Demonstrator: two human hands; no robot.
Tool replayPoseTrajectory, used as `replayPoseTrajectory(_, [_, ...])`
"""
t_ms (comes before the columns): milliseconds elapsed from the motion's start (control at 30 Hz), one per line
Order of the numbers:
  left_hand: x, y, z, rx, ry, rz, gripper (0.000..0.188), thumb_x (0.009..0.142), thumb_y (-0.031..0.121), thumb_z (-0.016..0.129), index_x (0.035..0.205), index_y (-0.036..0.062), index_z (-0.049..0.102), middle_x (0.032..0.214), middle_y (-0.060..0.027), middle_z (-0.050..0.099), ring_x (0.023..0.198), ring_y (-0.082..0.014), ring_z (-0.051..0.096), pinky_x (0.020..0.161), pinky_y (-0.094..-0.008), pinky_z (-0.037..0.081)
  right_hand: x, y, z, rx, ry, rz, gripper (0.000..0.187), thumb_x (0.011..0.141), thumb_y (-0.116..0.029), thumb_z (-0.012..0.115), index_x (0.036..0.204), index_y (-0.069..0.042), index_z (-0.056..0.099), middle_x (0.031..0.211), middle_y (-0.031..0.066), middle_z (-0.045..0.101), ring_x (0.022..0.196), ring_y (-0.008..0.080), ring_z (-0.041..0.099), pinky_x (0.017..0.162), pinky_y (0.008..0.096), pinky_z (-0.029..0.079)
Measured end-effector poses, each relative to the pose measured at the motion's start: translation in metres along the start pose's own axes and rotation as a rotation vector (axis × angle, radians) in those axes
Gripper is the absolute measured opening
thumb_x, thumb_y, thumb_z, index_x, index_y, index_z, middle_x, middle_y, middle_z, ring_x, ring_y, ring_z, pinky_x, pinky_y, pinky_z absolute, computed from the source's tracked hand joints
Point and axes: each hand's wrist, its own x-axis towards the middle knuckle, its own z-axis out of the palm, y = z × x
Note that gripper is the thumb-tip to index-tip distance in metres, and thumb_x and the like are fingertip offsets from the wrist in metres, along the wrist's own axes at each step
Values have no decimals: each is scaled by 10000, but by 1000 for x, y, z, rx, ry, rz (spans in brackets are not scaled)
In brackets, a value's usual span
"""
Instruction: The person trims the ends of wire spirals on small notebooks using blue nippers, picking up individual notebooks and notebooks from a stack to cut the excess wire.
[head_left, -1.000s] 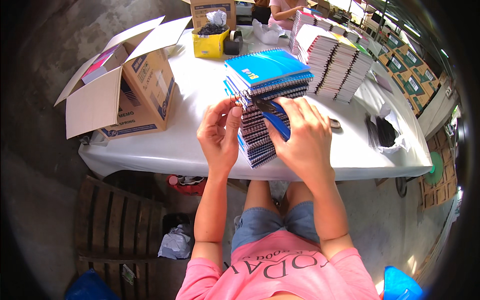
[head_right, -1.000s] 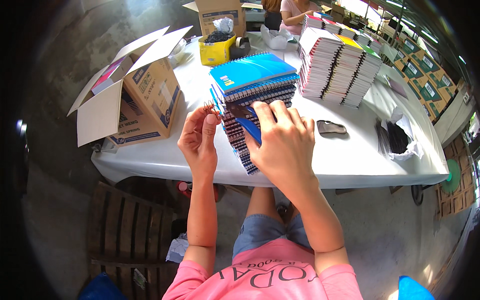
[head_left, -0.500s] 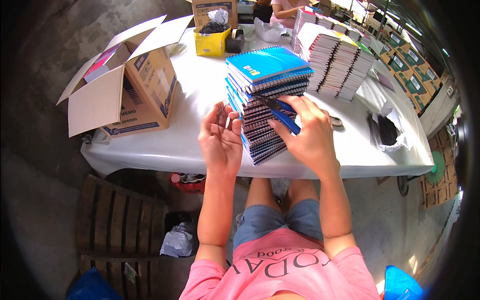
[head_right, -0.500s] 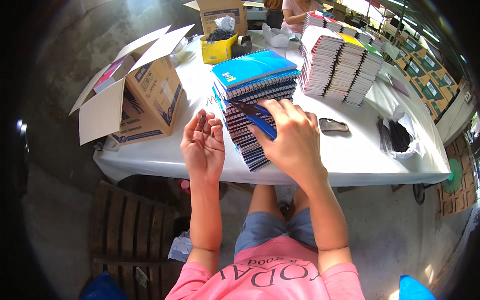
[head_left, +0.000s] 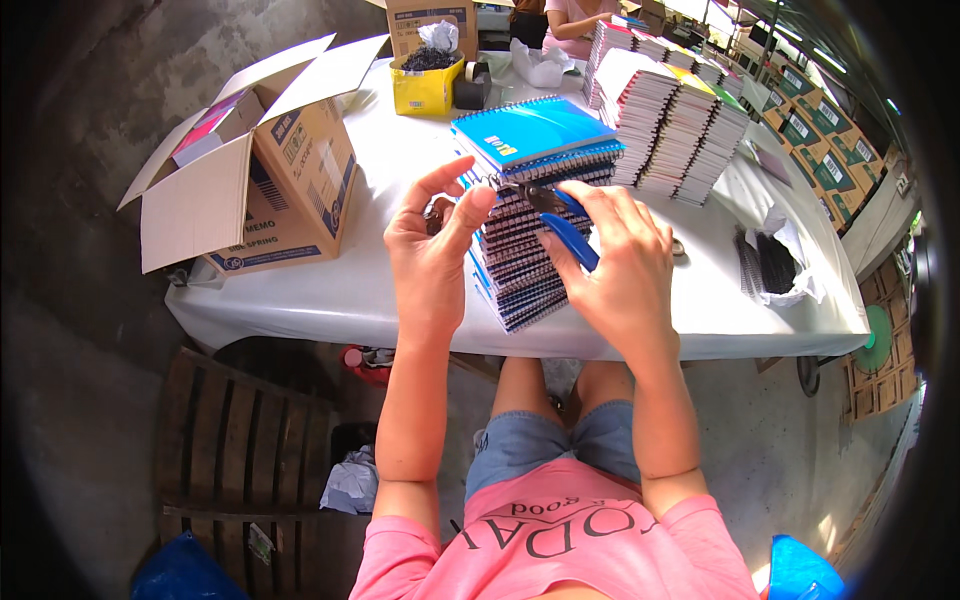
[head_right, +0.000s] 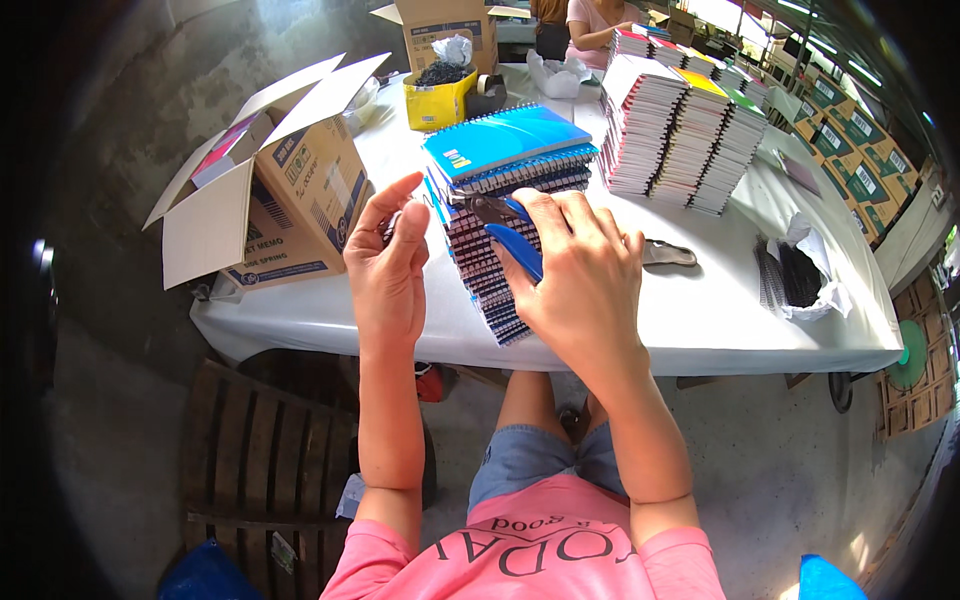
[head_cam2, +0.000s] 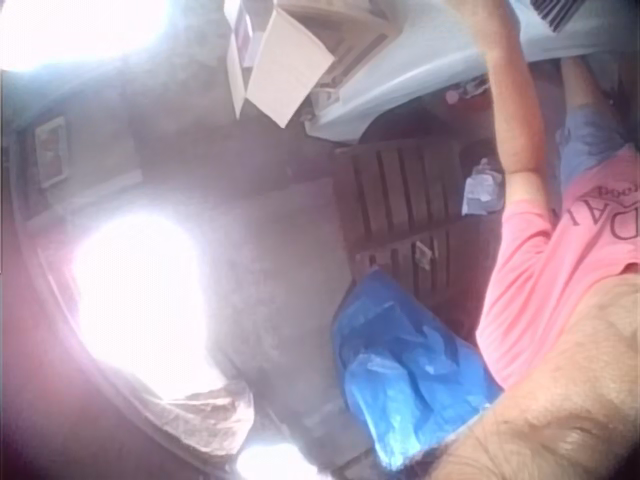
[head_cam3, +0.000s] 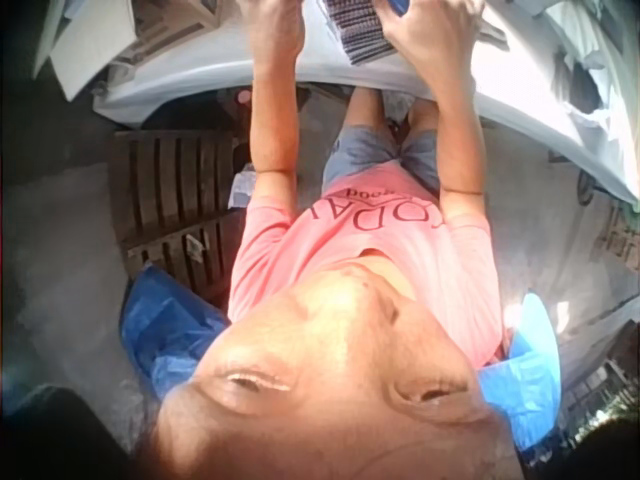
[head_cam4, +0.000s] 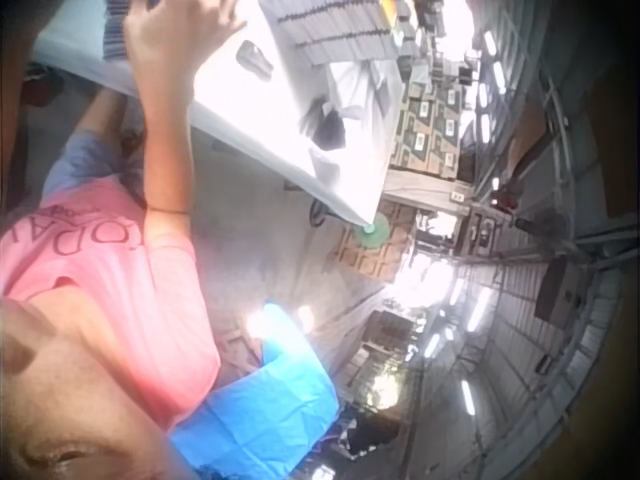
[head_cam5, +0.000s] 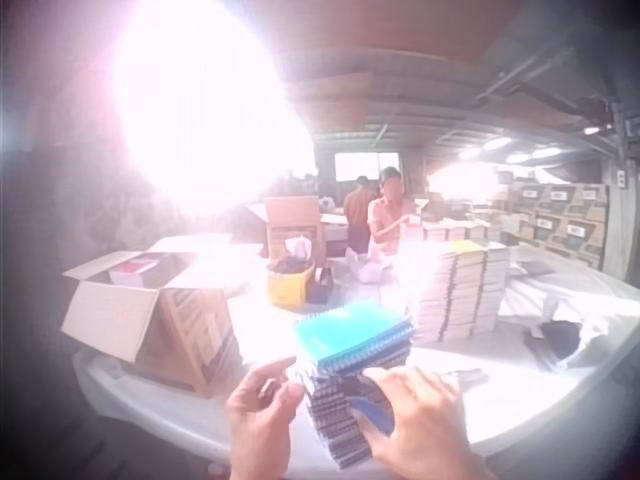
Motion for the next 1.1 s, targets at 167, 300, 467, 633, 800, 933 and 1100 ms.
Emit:
replayPoseTrajectory(167, [-2, -8, 4, 312, 82, 66, 234, 829, 175, 715, 992, 9, 685, 789, 35, 466, 628, -21, 356, 559, -175, 296, 2, -3, 1, -23, 2, -2, 409, 740, -282, 708, 1096, -101, 616, 970, 56, 600, 922, 241, 576, 797, 415, 380])
replayPoseTrajectory(300, [-3, -12, 3, 338, 76, 230, 200, 831, 146, 706, 965, -1, 692, 813, 11, 532, 658, -32, 416, 583, -170, 335, 4, -8, -5, -45, -33, -21, 363, 773, -263, 694, 1083, -102, 597, 955, 85, 614, 900, 273, 596, 778, 403, 414])
replayPoseTrajectory(467, [0, -12, 6, 304, 45, 260, 165, 844, 113, 683, 956, -7, 693, 837, -10, 567, 692, -46, 467, 589, -180, 360, 6, 1, 4, 104, -59, 35, 378, 765, -294, 694, 1077, -94, 620, 887, 96, 631, 784, 305, 629, 725, 420, 474])
replayPoseTrajectory(633, [4, -14, 2, 259, 80, 225, 160, 882, 137, 645, 957, -2, 670, 833, -9, 565, 663, -24, 432, 545, -178, 329, 7, 10, 15, 179, -5, -14, 327, 777, -281, 697, 1022, -70, 647, 874, 114, 661, 737, 307, 653, 664, 380, 520])
replayPoseTrajectory(800, [-4, -10, -46, -222, 229, 84, 228, 952, 233, 539, 1048, 31, 585, 823, 24, 518, 595, -27, 356, 493, -165, 278, 8, 16, 1, 458, -31, -105, 380, 766, -291, 731, 1026, -36, 624, 956, 121, 648, 850, 268, 640, 776, 338, 493])
replayPoseTrajectory(933, [-78, -74, -175, -611, 492, -187, 151, 959, 128, 433, 928, 33, 546, 876, -45, 566, 727, -115, 530, 606, -227, 466, -18, 31, -12, 582, -69, 114, 380, 782, -185, 723, 1092, -15, 581, 1003, 88, 614, 939, 186, 583, 881, 307, 433])
replayPoseTrajectory(1100, [-239, -159, -336, -670, 1252, -499, 217, 952, 143, 411, 895, 6, 569, 847, -92, 573, 789, -214, 580, 732, -306, 556, -58, 69, -6, 448, -341, 146, 409, 816, -79, 670, 1192, 17, 540, 1100, 104, 593, 1015, 189, 563, 920, 301, 414])
